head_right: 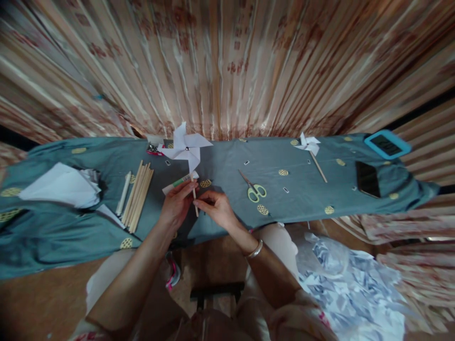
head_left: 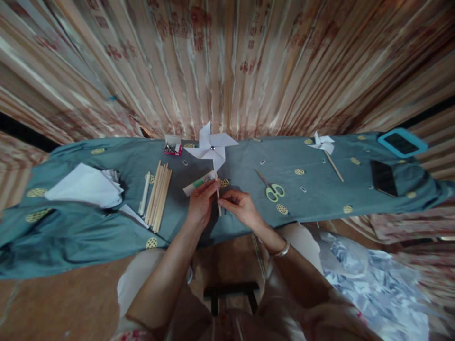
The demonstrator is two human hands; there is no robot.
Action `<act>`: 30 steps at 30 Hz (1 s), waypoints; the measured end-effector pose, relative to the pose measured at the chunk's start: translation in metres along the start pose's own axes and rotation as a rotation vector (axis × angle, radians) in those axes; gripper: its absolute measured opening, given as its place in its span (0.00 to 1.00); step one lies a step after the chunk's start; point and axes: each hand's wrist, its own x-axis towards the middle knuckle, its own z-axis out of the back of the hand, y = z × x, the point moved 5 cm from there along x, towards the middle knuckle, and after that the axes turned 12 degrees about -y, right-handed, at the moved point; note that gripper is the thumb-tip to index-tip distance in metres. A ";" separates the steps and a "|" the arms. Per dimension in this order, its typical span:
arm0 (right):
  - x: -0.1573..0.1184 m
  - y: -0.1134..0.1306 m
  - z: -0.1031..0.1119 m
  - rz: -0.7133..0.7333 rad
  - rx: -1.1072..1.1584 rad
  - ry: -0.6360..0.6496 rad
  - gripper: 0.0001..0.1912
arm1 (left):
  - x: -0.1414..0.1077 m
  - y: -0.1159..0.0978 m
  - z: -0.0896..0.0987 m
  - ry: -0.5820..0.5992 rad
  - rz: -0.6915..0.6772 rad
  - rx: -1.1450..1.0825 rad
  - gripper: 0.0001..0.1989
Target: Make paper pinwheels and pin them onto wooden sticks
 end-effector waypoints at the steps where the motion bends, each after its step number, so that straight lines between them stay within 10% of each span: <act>1: 0.000 0.000 0.000 -0.002 0.002 -0.001 0.21 | 0.000 0.000 0.000 0.001 -0.003 -0.003 0.15; 16: -0.003 0.012 0.025 0.030 -0.094 -0.091 0.19 | -0.003 0.002 -0.003 0.019 -0.006 -0.016 0.16; 30: 0.029 0.045 0.273 0.089 -0.954 -0.600 0.15 | -0.003 0.015 -0.002 0.025 0.010 0.070 0.20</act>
